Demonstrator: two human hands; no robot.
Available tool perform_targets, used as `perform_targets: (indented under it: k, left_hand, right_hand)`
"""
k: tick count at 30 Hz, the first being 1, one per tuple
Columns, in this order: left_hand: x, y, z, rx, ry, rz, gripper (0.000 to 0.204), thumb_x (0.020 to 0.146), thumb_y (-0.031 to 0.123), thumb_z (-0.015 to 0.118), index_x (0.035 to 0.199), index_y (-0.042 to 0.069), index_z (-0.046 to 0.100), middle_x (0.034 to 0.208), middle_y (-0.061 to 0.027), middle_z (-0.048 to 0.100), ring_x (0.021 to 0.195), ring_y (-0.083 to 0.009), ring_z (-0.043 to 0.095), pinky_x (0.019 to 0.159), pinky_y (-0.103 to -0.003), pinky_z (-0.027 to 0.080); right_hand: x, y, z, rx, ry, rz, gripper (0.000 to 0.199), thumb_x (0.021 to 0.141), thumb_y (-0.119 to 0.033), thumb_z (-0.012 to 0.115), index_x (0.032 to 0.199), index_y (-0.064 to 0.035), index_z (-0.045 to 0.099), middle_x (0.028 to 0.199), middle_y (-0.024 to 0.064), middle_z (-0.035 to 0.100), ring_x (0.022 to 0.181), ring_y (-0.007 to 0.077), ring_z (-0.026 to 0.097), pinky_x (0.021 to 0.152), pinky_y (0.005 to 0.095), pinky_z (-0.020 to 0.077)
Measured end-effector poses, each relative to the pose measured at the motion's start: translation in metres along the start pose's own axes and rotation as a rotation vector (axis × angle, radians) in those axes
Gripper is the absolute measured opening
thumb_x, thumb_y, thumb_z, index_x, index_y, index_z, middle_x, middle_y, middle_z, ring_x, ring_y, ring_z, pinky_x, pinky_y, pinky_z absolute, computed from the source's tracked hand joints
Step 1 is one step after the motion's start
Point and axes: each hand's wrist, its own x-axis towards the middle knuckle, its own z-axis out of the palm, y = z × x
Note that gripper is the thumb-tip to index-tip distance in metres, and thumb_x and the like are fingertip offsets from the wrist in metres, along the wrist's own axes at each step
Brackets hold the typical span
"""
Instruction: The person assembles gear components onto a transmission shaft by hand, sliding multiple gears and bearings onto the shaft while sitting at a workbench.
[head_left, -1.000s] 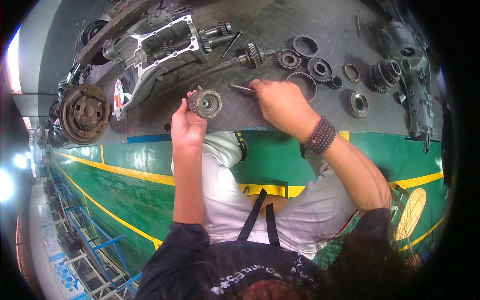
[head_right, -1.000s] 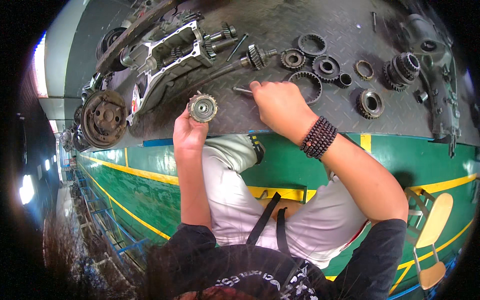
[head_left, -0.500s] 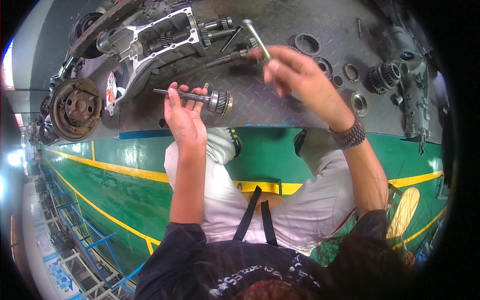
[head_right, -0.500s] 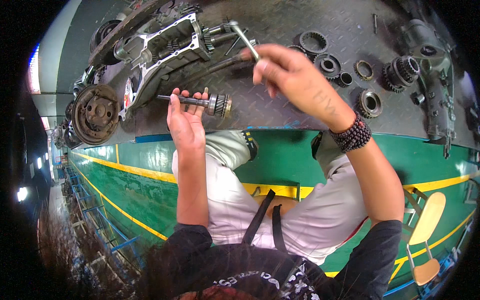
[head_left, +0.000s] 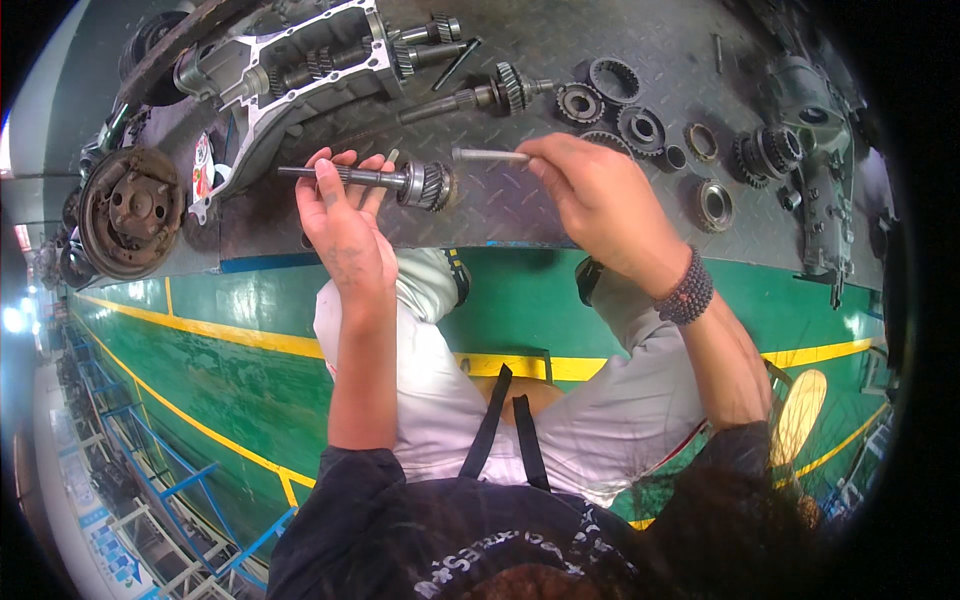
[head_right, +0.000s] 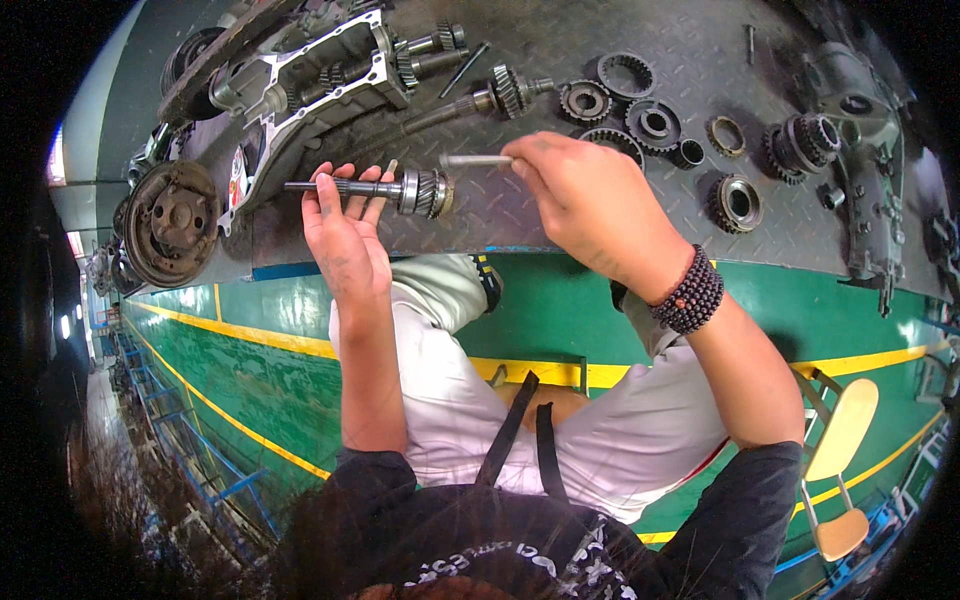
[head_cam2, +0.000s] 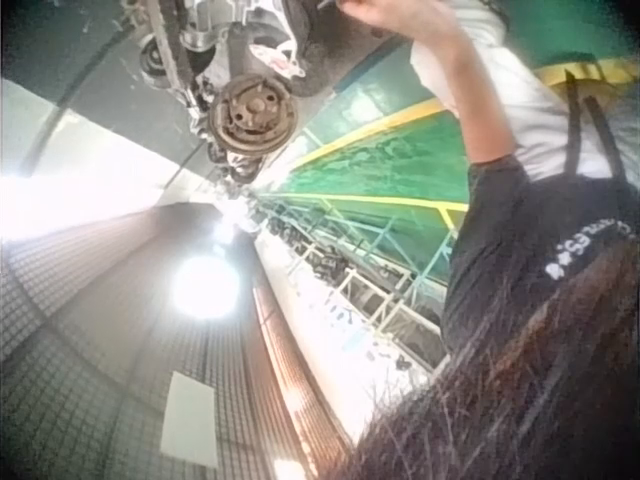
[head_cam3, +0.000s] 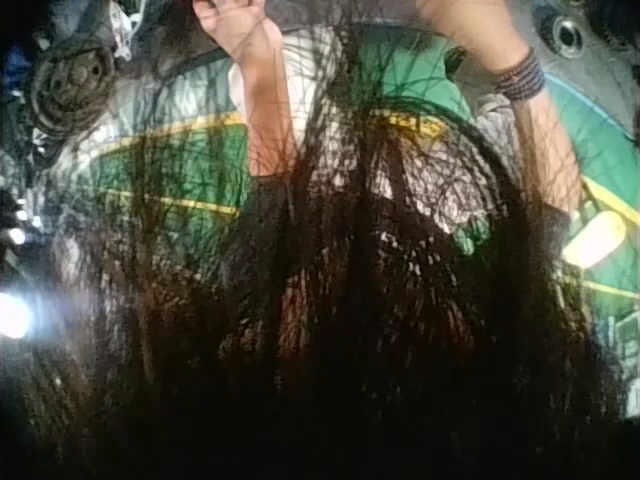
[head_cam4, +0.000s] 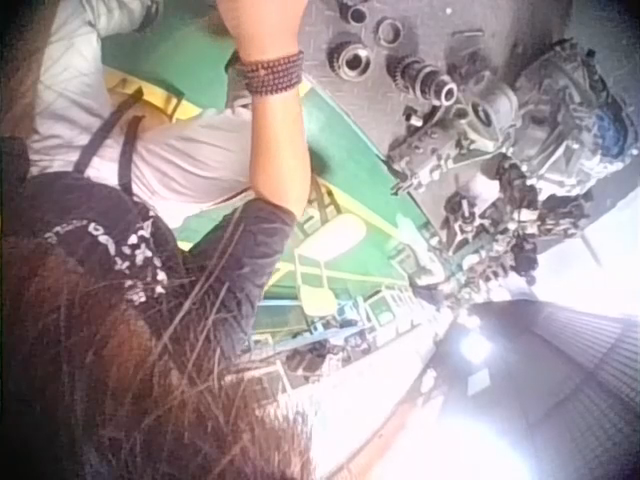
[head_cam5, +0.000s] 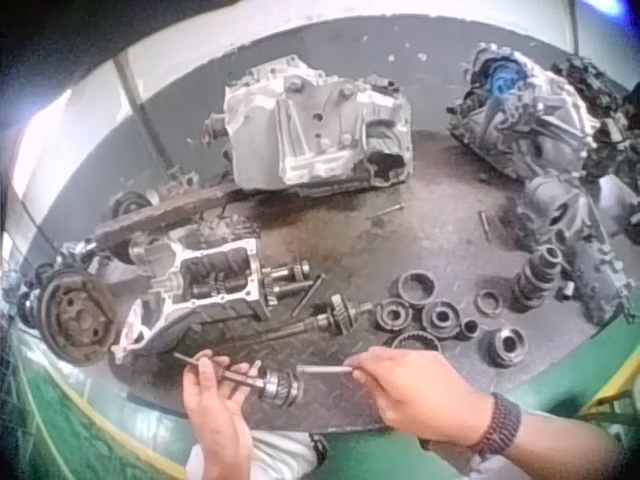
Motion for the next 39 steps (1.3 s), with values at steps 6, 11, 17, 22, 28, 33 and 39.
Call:
perform_targets:
  k: [6, 11, 17, 22, 28, 33, 39]
  left_hand:
    - [-0.005, 0.001, 0.007, -0.004, 0.000, 0.038, 0.032, 0.104, 0.025, 0.052, 0.124, 0.000, 0.045, 0.110, -0.0146, 0.056, 0.098, -0.0330, 0.066, 0.093, -0.054, 0.057]
    - [-0.007, 0.008, 0.013, -0.054, 0.028, 0.127, 0.029, 0.106, 0.025, 0.049, 0.121, 0.001, 0.046, 0.107, -0.0117, 0.055, 0.093, -0.0301, 0.066, 0.089, -0.047, 0.058]
    - [0.007, 0.009, -0.007, -0.189, 0.044, 0.027, 0.031, 0.104, 0.026, 0.053, 0.122, 0.002, 0.047, 0.107, -0.0099, 0.055, 0.096, -0.0320, 0.066, 0.090, -0.050, 0.058]
    - [0.003, 0.005, -0.001, -0.258, 0.021, -0.086, 0.032, 0.104, 0.026, 0.054, 0.123, 0.003, 0.047, 0.109, -0.0101, 0.056, 0.097, -0.0335, 0.067, 0.091, -0.052, 0.058]
    - [-0.025, 0.006, 0.028, -0.142, -0.201, 0.097, 0.026, 0.105, 0.021, 0.052, 0.122, 0.002, 0.049, 0.109, -0.0128, 0.059, 0.100, -0.0272, 0.067, 0.093, -0.043, 0.056]
    - [-0.033, 0.006, 0.033, 0.009, -0.503, 0.269, 0.030, 0.106, 0.015, 0.048, 0.131, 0.000, 0.045, 0.125, -0.0163, 0.057, 0.119, -0.0317, 0.059, 0.108, -0.043, 0.045]
    - [-0.029, 0.003, 0.031, 0.606, -0.567, 0.402, 0.048, 0.099, 0.019, 0.060, 0.142, 0.002, 0.045, 0.140, -0.0157, 0.055, 0.132, -0.0240, 0.050, 0.112, -0.036, 0.035]
  right_hand:
    - [0.000, 0.003, 0.007, -0.044, 0.030, -0.018, 0.020, 0.095, -0.015, 0.055, 0.105, -0.0019, 0.066, 0.099, 0.0149, 0.070, 0.086, 0.0361, 0.067, 0.073, 0.0446, 0.0540]
    - [0.000, 0.002, 0.009, -0.128, -0.009, 0.135, 0.019, 0.094, -0.014, 0.057, 0.104, -0.0020, 0.066, 0.089, 0.0160, 0.070, 0.085, 0.0353, 0.067, 0.071, 0.0451, 0.0543]
    - [0.003, 0.013, 0.023, -0.352, 0.097, -0.045, 0.019, 0.092, -0.011, 0.057, 0.107, -0.0057, 0.068, 0.102, 0.0108, 0.066, 0.097, 0.0282, 0.063, 0.081, 0.0400, 0.0525]
    - [0.011, 0.003, 0.030, -0.439, 0.147, -0.077, 0.023, 0.095, -0.017, 0.058, 0.114, -0.0065, 0.065, 0.114, 0.0092, 0.061, 0.104, 0.0273, 0.059, 0.090, 0.0402, 0.0472]
    - [0.016, -0.026, 0.032, -0.058, 0.054, -0.256, 0.066, 0.089, -0.038, 0.068, 0.141, -0.0036, 0.044, 0.127, 0.0162, 0.058, 0.116, 0.0321, 0.057, 0.095, 0.0443, 0.0458]
    - [0.025, -0.022, 0.027, -0.035, 0.088, -0.236, 0.056, 0.082, -0.031, 0.075, 0.128, -0.0075, 0.054, 0.117, 0.0107, 0.065, 0.106, 0.0299, 0.063, 0.091, 0.0418, 0.0466]
    - [0.033, 0.018, -0.007, -0.153, 0.447, -0.073, 0.052, 0.079, -0.030, 0.079, 0.123, -0.0080, 0.061, 0.113, 0.0137, 0.069, 0.107, 0.0314, 0.064, 0.092, 0.0424, 0.0462]
